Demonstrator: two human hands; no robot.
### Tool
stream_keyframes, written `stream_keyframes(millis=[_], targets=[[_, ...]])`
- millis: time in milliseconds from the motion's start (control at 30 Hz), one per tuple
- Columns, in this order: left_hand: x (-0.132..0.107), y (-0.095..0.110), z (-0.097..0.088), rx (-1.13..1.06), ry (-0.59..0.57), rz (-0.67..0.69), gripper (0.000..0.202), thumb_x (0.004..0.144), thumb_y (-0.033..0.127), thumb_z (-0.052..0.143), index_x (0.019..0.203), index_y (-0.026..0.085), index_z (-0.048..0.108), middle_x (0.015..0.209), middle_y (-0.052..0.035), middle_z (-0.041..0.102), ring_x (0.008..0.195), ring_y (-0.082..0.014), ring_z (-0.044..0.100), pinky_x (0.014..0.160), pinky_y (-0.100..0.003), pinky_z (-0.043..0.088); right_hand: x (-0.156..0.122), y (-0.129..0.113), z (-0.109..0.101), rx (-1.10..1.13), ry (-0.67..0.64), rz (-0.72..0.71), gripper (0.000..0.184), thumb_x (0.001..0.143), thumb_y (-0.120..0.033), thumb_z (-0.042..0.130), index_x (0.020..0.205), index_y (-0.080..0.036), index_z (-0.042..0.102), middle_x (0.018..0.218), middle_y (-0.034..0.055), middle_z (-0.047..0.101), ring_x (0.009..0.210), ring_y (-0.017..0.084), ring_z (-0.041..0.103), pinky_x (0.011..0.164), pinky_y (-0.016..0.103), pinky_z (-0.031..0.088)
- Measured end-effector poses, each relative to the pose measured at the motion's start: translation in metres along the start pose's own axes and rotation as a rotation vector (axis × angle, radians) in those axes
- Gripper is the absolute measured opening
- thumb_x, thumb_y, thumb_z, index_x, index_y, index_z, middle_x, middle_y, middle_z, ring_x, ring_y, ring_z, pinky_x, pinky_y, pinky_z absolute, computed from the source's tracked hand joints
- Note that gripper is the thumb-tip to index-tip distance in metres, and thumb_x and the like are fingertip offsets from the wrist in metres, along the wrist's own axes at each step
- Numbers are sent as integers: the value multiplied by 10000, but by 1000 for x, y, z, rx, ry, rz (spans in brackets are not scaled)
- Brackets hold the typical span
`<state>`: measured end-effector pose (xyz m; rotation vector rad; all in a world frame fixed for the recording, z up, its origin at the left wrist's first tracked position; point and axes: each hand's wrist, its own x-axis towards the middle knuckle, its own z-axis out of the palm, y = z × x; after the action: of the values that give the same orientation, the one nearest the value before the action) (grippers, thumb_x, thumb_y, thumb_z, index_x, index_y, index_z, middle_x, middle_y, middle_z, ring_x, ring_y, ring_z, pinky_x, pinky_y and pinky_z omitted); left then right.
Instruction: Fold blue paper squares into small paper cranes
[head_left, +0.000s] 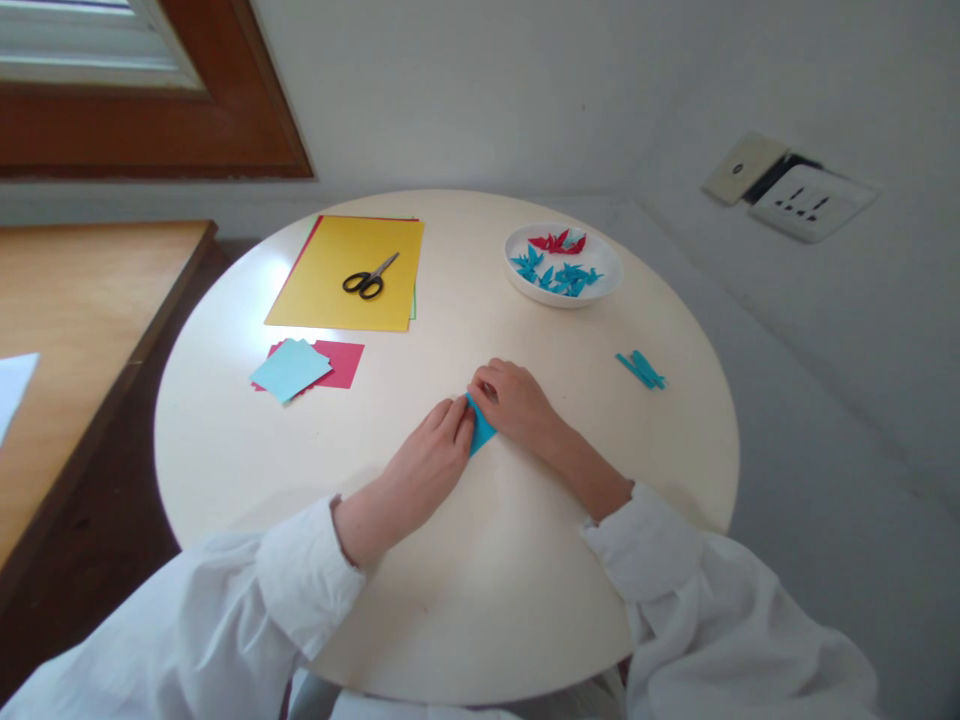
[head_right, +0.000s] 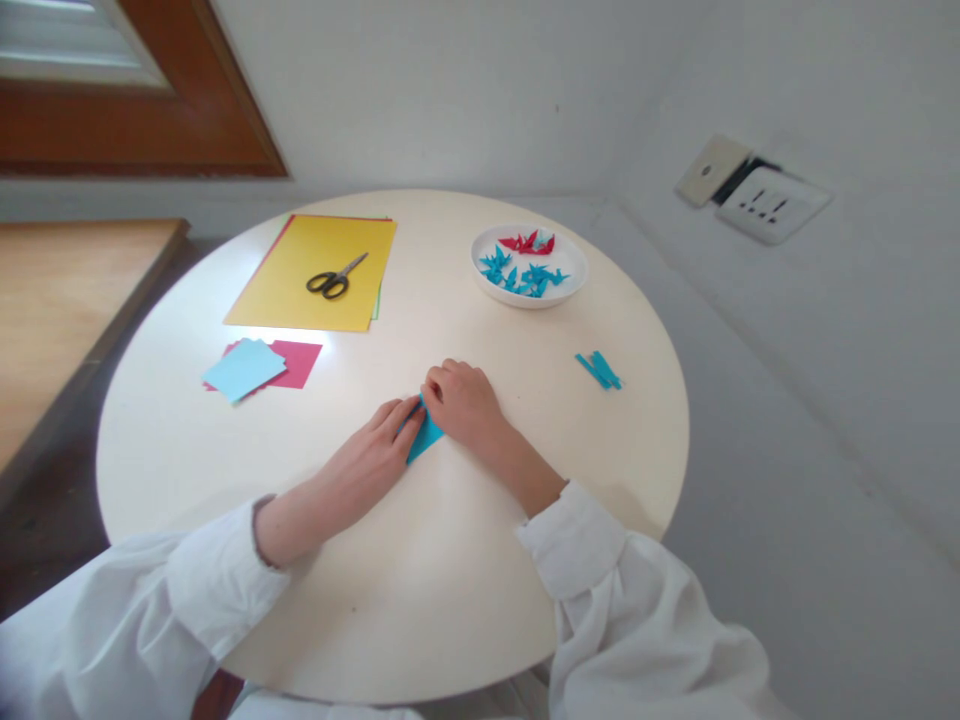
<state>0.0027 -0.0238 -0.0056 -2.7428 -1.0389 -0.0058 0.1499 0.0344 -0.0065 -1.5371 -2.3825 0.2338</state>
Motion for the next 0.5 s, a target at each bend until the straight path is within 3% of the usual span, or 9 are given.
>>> stream_keyframes(millis=[200,500], targets=[[1,0,-4,89,6,6,349,810,10,358,1102,-46,542,1116,-225,584,1112,-292,496,925,-395,382,1,-3,-7,10,-65,14,203,847,-207,450,717,-166,601,754,51,611,730,163,524,671,268,346],[2,1,-9,136,-34,28,362,793,12,371,1115,-34,533,1119,-224,572,1081,-291,510,925,-403,383,2,-4,-3,-51,-59,35,225,856,-197,417,743,-167,609,790,58,620,741,169,530,662,279,326]])
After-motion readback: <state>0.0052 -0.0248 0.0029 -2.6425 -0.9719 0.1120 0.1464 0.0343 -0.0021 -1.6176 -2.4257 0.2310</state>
